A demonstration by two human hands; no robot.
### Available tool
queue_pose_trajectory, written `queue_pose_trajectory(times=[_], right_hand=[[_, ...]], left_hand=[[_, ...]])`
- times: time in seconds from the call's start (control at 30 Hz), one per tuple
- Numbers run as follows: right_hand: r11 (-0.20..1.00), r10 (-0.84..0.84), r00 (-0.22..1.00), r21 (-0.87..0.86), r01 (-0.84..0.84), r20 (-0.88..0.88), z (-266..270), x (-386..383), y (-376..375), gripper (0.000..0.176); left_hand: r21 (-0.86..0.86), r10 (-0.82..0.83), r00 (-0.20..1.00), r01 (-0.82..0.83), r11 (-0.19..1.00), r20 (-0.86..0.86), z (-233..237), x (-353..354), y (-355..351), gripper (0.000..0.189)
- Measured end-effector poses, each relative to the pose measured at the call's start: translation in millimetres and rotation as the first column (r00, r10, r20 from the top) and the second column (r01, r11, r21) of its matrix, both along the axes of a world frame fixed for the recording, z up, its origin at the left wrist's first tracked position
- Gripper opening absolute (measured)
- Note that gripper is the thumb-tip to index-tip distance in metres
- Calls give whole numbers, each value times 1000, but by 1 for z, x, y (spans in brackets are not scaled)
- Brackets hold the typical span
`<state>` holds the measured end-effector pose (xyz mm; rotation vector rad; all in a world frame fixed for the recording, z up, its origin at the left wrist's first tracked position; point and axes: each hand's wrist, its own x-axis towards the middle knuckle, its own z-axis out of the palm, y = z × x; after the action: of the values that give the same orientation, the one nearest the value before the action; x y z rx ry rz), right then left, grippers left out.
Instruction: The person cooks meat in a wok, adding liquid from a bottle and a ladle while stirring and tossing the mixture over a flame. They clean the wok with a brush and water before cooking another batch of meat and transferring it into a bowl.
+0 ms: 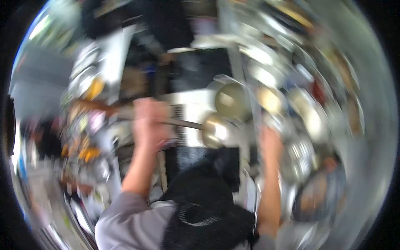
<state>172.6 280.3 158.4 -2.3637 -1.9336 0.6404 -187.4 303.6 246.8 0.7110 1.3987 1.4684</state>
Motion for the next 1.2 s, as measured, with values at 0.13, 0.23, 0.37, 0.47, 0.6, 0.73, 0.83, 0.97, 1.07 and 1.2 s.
queue_pose_trajectory(times=[0.13, 0.23, 0.37, 0.47, 0.6, 0.73, 0.83, 0.97, 1.07, 1.2], right_hand=[[823, 114, 971, 568, 27, -211, -74, 68, 0, 33], [805, 159, 981, 589, -65, -109, -85, 127, -1, 35], [770, 66, 956, 624, 133, -286, -25, 72, -24, 32], [890, -184, 677, 172, 423, -713, -96, 135, -11, 37], [851, -201, 579, 152, 503, -790, -94, 104, -3, 38], [864, -196, 610, 159, 477, -768, -101, 98, 10, 38], [868, -120, 644, 235, 438, -756, -117, 114, 20, 39], [855, -95, 676, 288, 431, -731, -141, 156, 41, 42], [880, -171, 615, 162, 447, -770, -139, 166, 39, 44], [846, -212, 610, 169, 506, -763, -109, 146, -15, 43]], left_hand=[[144, -61, 996, 69, 987, -62, -3, -11, 18, 36], [404, -178, 915, 18, 915, 363, -16, 10, 26, 29], [484, -202, 887, -28, 875, 416, -14, -7, -1, 33], [438, -47, 903, -161, 885, 428, -19, -22, -28, 36], [377, 106, 862, -324, 868, 496, -27, -34, -76, 35], [347, 152, 819, -393, 852, 554, -43, -39, -123, 33], [293, 227, 769, -473, 831, 597, -50, -41, -154, 33], [268, 292, 731, -544, 795, 616, -53, -46, -181, 33], [263, 319, 719, -571, 778, 617, -52, -50, -190, 33], [268, 287, 753, -520, 811, 592, -54, -54, -188, 36]])
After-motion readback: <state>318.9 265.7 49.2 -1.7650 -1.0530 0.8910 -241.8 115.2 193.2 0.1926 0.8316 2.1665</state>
